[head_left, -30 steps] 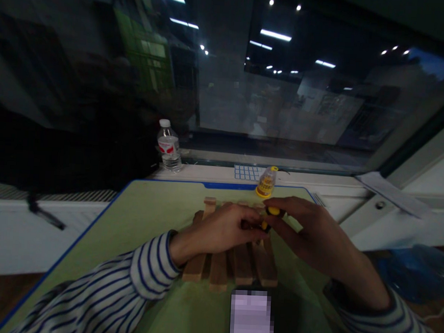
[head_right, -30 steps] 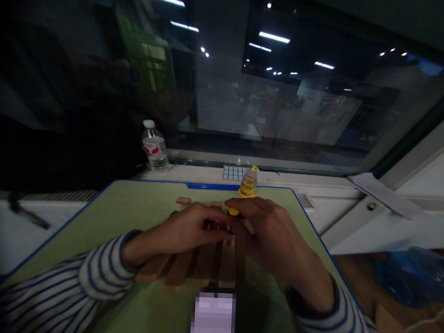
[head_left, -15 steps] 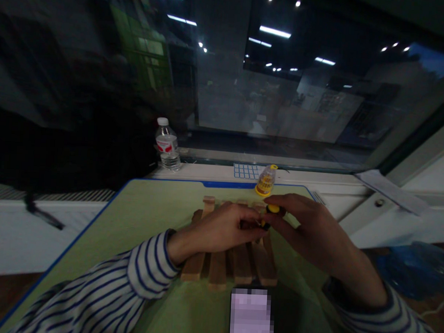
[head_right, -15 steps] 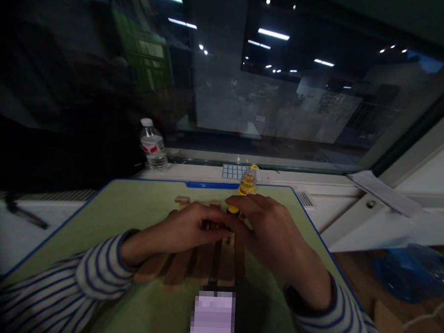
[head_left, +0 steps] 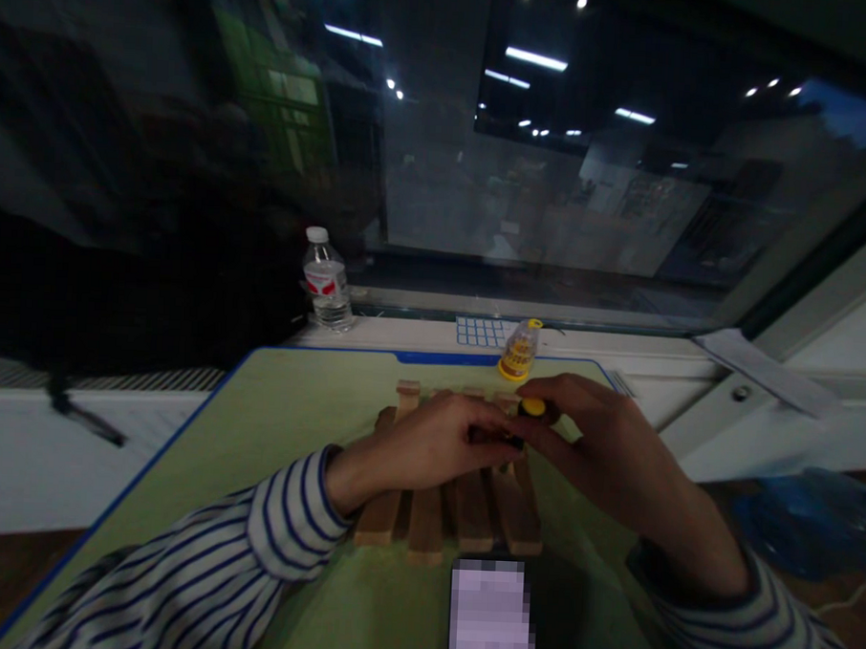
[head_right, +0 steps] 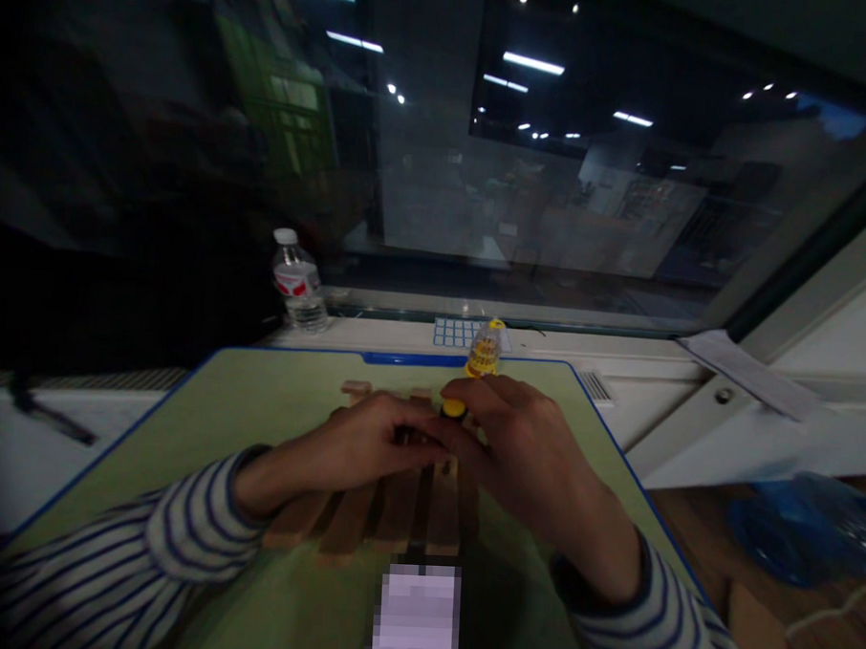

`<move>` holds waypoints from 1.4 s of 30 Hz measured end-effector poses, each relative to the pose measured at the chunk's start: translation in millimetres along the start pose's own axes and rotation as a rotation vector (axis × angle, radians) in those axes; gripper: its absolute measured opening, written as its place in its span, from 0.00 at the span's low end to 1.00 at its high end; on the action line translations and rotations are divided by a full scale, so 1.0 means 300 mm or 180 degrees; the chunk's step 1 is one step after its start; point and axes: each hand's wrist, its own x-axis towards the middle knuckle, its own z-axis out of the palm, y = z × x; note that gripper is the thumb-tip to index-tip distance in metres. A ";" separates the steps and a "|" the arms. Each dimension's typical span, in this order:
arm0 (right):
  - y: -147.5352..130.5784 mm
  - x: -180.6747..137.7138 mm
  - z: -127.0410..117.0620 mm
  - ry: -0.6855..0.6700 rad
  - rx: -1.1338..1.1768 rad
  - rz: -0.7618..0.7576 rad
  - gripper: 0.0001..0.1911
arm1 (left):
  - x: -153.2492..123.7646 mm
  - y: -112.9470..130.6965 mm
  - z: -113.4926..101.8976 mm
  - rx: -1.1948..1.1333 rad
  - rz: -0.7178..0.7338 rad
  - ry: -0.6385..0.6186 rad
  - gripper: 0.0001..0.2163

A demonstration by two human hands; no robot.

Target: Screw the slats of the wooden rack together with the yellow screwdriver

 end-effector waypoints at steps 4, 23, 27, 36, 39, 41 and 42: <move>-0.001 0.002 0.004 -0.0011 0.0032 0.0104 0.13 | -0.002 0.005 0.000 0.0073 0.0011 0.0042 0.09; -0.007 -0.008 -0.031 -0.0142 0.0484 -0.0281 0.14 | 0.002 0.010 0.003 0.0331 -0.0031 -0.0028 0.10; -0.003 -0.003 -0.029 -0.0074 0.0382 -0.0160 0.11 | 0.003 0.001 0.010 0.0185 0.0041 -0.0033 0.10; 0.009 -0.004 -0.021 -0.0103 0.0308 -0.0009 0.10 | 0.002 0.000 0.013 0.0066 0.0065 -0.0013 0.13; 0.007 -0.004 -0.021 -0.0138 0.0303 0.0051 0.09 | 0.002 0.002 0.013 -0.0034 0.0021 0.0018 0.13; 0.005 -0.003 -0.019 -0.0165 0.0278 0.0133 0.07 | 0.001 0.001 0.013 0.0021 -0.0050 0.0037 0.12; 0.004 -0.003 -0.018 -0.0179 0.0255 0.0177 0.07 | 0.001 0.001 0.013 0.0049 -0.0063 0.0045 0.12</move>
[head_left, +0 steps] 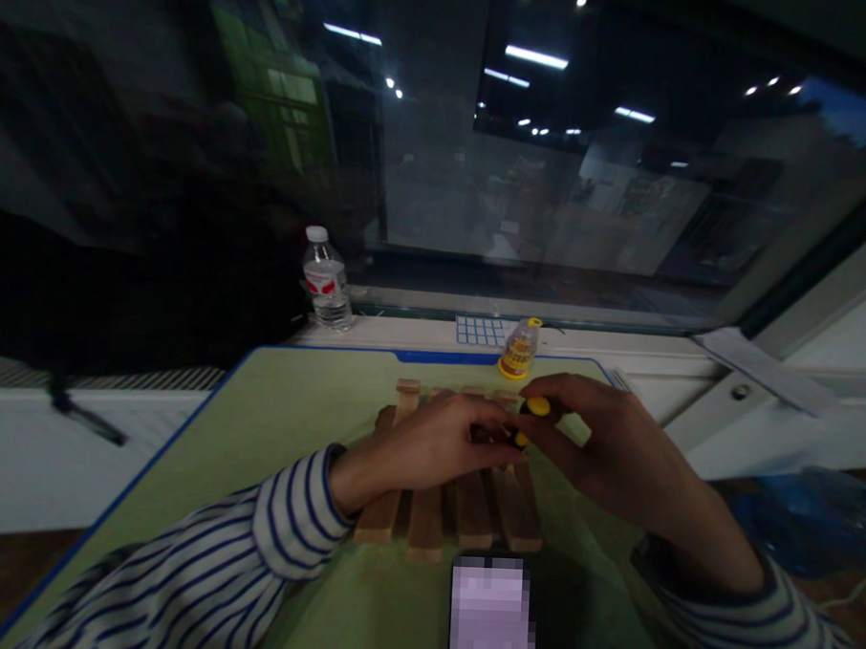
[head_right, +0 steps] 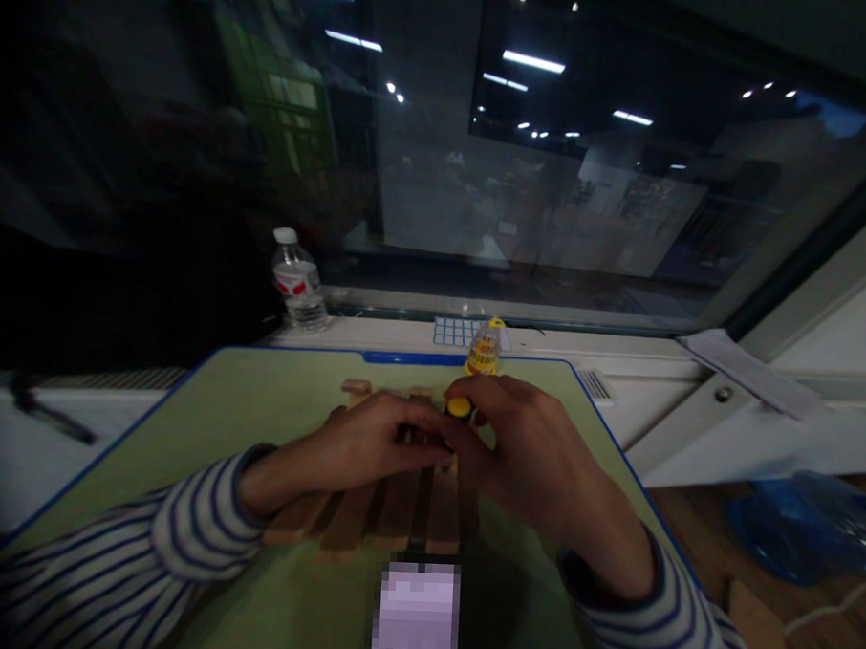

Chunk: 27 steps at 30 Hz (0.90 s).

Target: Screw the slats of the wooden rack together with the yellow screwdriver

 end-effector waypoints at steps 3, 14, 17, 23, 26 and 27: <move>-0.005 0.002 0.005 0.0010 -0.0064 0.0086 0.06 | 0.000 0.000 -0.001 0.0024 0.0054 0.0023 0.12; -0.017 0.005 0.017 0.0088 -0.0256 0.0236 0.09 | 0.000 0.000 0.000 0.0204 0.0000 0.0041 0.09; -0.013 0.004 0.010 0.0020 -0.0159 0.0234 0.13 | -0.002 -0.005 0.002 0.0231 0.0069 0.0131 0.08; -0.014 -0.008 -0.014 -0.0016 0.0128 -0.0237 0.16 | -0.005 -0.007 0.002 0.0552 -0.0050 0.0120 0.09; -0.017 -0.008 -0.017 -0.0126 0.0288 -0.0346 0.16 | -0.005 -0.006 0.006 0.0677 -0.0067 0.0200 0.08; -0.018 -0.008 -0.017 -0.0126 0.0317 -0.0358 0.16 | -0.005 -0.006 0.008 0.0670 -0.0070 0.0229 0.08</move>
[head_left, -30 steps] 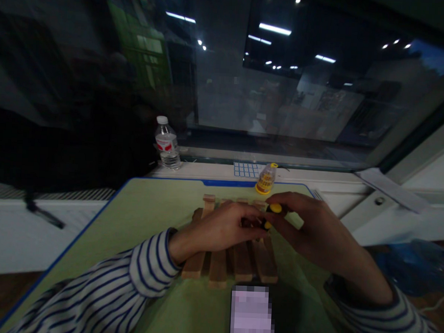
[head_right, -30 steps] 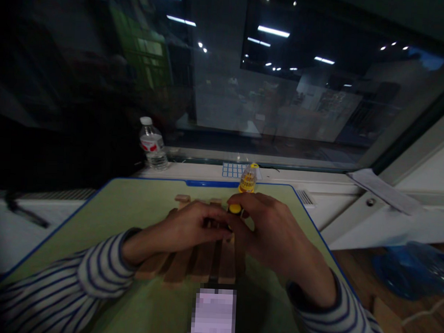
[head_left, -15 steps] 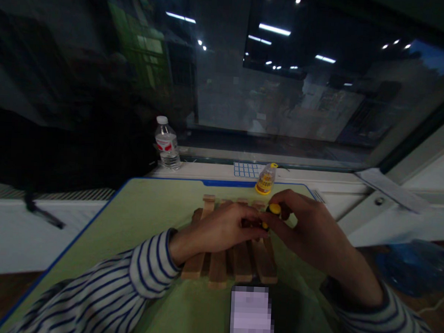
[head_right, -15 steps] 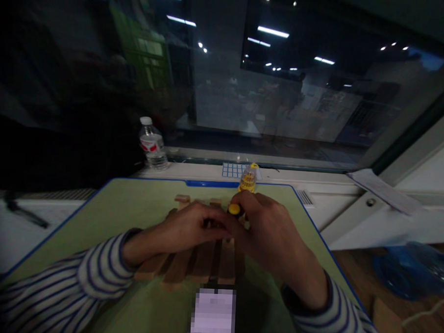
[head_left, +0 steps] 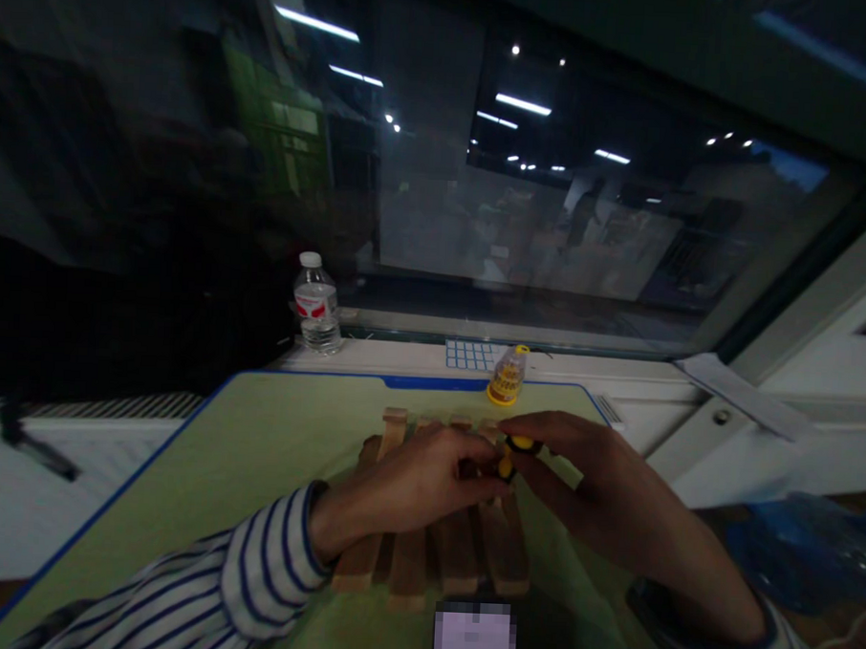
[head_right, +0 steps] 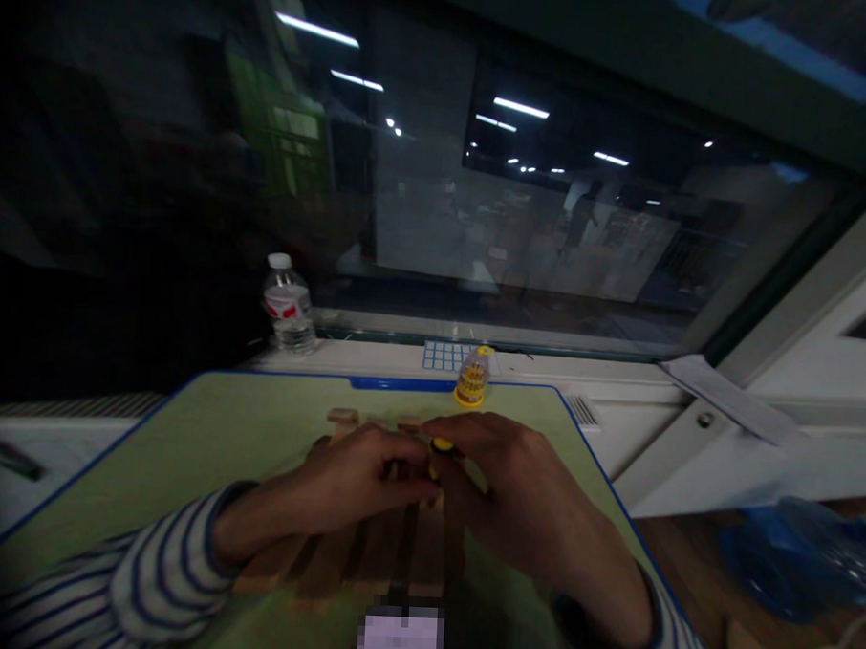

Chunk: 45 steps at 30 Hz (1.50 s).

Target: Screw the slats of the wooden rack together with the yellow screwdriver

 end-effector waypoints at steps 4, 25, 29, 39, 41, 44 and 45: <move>-0.001 0.003 0.000 0.0011 -0.0017 0.0011 0.16 | 0.001 0.002 0.004 -0.0226 -0.0006 0.0062 0.08; 0.006 0.006 0.013 0.0037 -0.0404 0.0323 0.09 | 0.007 -0.008 -0.010 -0.0446 0.0073 -0.0422 0.09; 0.009 0.000 0.020 0.0036 -0.0437 0.0419 0.09 | 0.007 -0.008 -0.011 -0.0498 0.0037 -0.0482 0.10; 0.011 -0.001 0.024 0.0129 -0.0430 0.0461 0.06 | 0.004 0.005 -0.018 -0.0464 -0.0020 -0.0374 0.09; 0.011 0.000 0.024 0.0117 -0.0446 0.0495 0.07 | 0.004 0.006 -0.018 -0.0444 -0.0044 -0.0343 0.10; 0.013 0.002 0.025 0.0104 -0.0416 0.0527 0.07 | 0.005 0.003 -0.014 -0.0439 -0.0046 -0.0311 0.09; 0.014 0.003 0.026 0.0105 -0.0405 0.0544 0.07 | 0.005 0.001 -0.012 -0.0443 -0.0043 -0.0302 0.09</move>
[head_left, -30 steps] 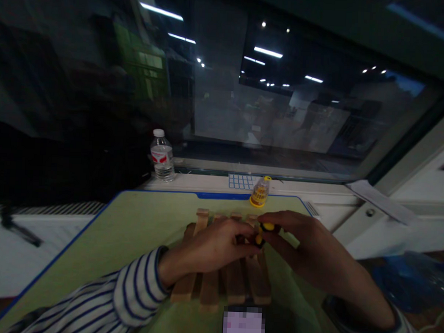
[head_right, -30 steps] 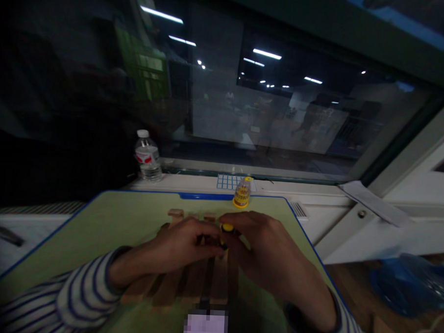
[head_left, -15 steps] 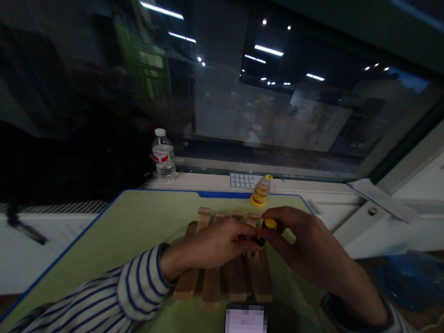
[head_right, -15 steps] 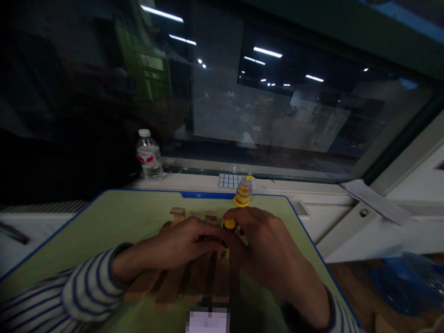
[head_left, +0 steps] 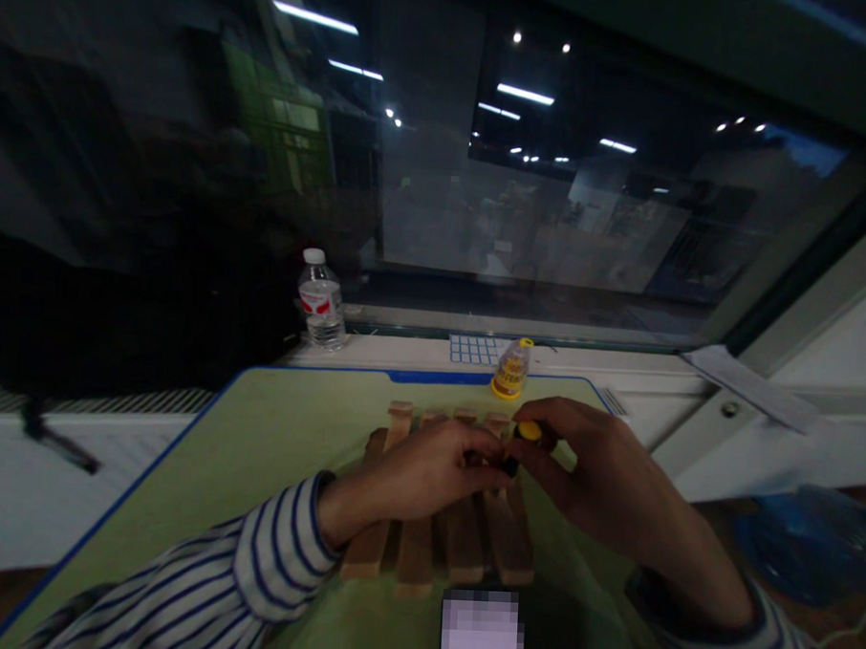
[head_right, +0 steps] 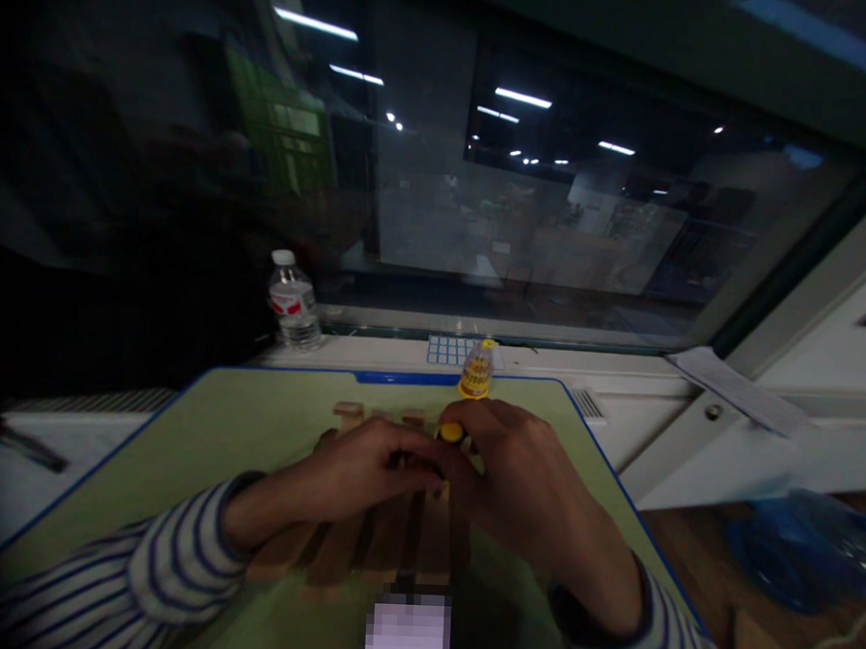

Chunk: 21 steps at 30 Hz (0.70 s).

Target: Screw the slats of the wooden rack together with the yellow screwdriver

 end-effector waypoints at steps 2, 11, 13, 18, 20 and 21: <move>0.000 0.003 0.003 0.0024 0.0002 0.0041 0.07 | 0.000 -0.005 0.003 -0.0015 0.0002 0.0001 0.09; -0.014 0.010 0.017 0.0208 -0.0075 0.0211 0.04 | -0.002 0.004 -0.002 -0.0069 0.0047 -0.0100 0.10; -0.016 0.010 0.017 0.0216 -0.0078 0.0183 0.04 | -0.003 0.008 -0.002 -0.0047 0.0017 -0.0092 0.10; -0.017 0.010 0.019 0.0217 -0.0078 0.0154 0.04 | -0.001 0.013 0.000 -0.0050 0.0025 -0.0036 0.09; -0.016 0.008 0.019 0.0158 -0.0045 0.0175 0.05 | 0.001 0.010 0.003 -0.0053 0.0039 0.0000 0.08; -0.014 0.007 0.019 0.0122 -0.0011 0.0182 0.07 | 0.002 0.007 0.005 -0.0063 0.0042 0.0005 0.08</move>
